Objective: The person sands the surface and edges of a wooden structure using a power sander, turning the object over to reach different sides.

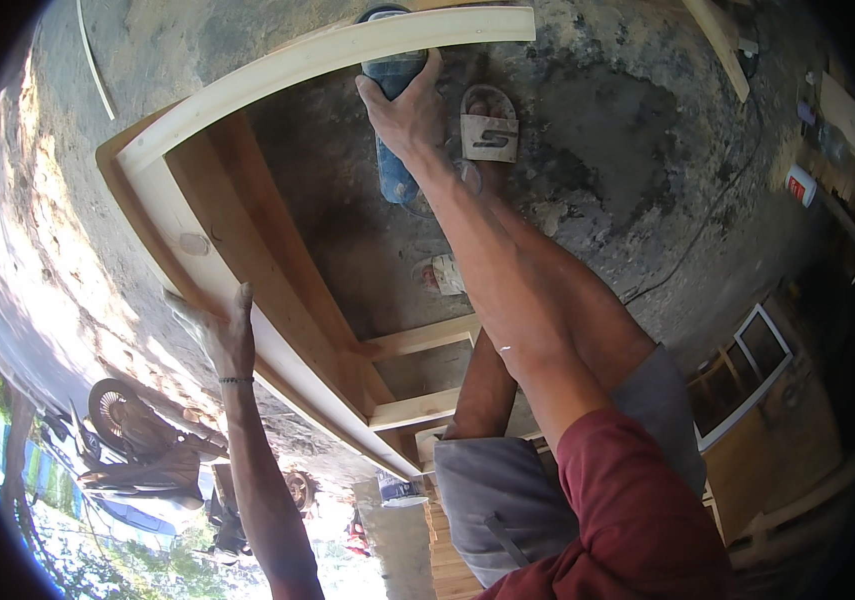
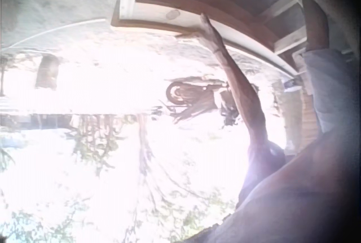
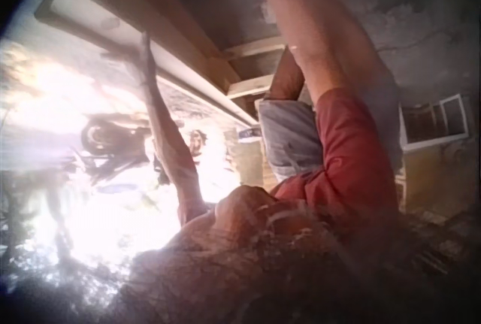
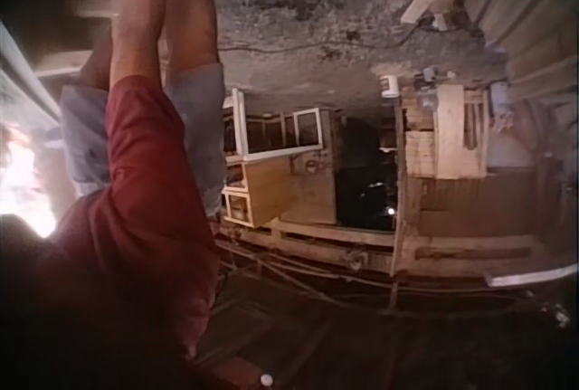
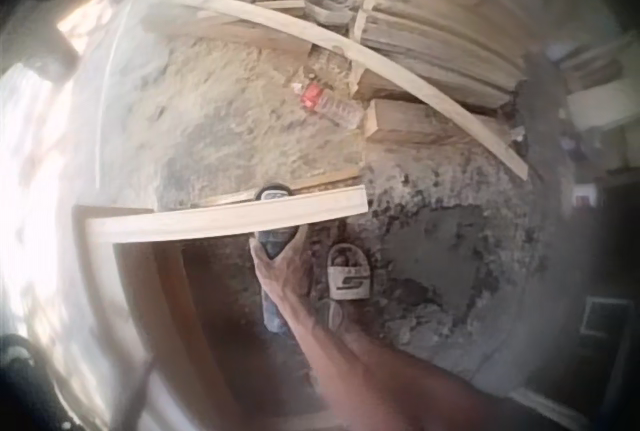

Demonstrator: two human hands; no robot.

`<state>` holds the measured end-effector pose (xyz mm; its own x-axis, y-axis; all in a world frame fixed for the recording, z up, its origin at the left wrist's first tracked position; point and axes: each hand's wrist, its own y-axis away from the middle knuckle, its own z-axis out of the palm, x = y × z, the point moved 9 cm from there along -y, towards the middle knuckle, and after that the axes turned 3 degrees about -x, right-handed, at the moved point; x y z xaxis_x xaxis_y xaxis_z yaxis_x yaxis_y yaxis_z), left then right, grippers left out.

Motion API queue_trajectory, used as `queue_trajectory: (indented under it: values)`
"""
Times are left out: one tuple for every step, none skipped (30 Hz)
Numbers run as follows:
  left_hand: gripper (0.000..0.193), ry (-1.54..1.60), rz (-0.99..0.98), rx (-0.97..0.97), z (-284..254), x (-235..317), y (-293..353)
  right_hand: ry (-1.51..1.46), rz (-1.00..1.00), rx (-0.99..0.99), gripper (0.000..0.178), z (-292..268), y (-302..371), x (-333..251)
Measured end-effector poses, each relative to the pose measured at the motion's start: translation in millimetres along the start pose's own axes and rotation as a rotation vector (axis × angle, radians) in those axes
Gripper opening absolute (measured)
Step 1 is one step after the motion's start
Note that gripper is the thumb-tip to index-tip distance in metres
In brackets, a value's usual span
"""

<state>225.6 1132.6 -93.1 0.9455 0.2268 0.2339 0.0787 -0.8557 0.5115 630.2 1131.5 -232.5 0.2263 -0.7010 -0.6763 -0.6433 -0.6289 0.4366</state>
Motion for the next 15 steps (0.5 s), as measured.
queue_trajectory:
  values:
    - [0.135, -0.008, 0.000, 0.003, 0, 1, 0, -0.015, -0.018, 0.015, 0.099, -1, 2, 0]
    - [0.135, -0.020, -0.003, 0.001, 1, 0, 0, -0.028, -0.030, 0.029, 0.098, -1, 7, 2]
    - [0.135, -0.037, 0.001, 0.000, 1, 1, 0, -0.025, -0.007, 0.041, 0.098, 0, 11, 7]
    - [0.135, -0.053, 0.005, -0.001, 2, 1, -1, -0.021, 0.017, 0.052, 0.098, 2, 14, 12]
    - [0.135, -0.074, 0.002, 0.000, -1, 2, -1, -0.020, 0.041, 0.057, 0.098, 3, 20, 13]
    - [0.135, -0.044, -0.011, -0.011, -1, 3, 0, -0.056, 0.081, 0.025, 0.099, 6, 25, 16]
    - [0.135, -0.014, -0.025, -0.023, 0, 4, 2, -0.091, 0.122, -0.007, 0.099, 8, 30, 20]
    - [0.135, 0.020, -0.037, -0.033, 1, 6, 2, -0.125, 0.159, -0.036, 0.100, 10, 32, 22]
    - [0.135, 0.002, -0.028, -0.026, 0, 6, 1, -0.118, 0.131, -0.039, 0.100, 11, 32, 18]
    - [0.135, -0.015, -0.019, -0.018, -2, 5, 1, -0.110, 0.103, -0.042, 0.100, 13, 32, 12]
    - [0.134, -0.028, -0.008, -0.015, -1, 6, 1, -0.099, 0.075, -0.043, 0.101, 13, 32, 8]
    - [0.134, -0.041, -0.012, -0.011, 0, 4, 1, -0.094, 0.063, -0.026, 0.101, 15, 31, 5]
    - [0.134, -0.054, -0.016, -0.006, 0, 3, 2, -0.090, 0.051, -0.010, 0.101, 18, 28, 0]
    - [0.134, -0.068, -0.019, 0.001, -2, 4, 1, -0.087, 0.038, 0.006, 0.101, 20, 25, -3]
    - [0.134, -0.039, -0.024, -0.014, -1, 5, 2, -0.085, -0.011, 0.049, 0.102, 17, 22, -7]
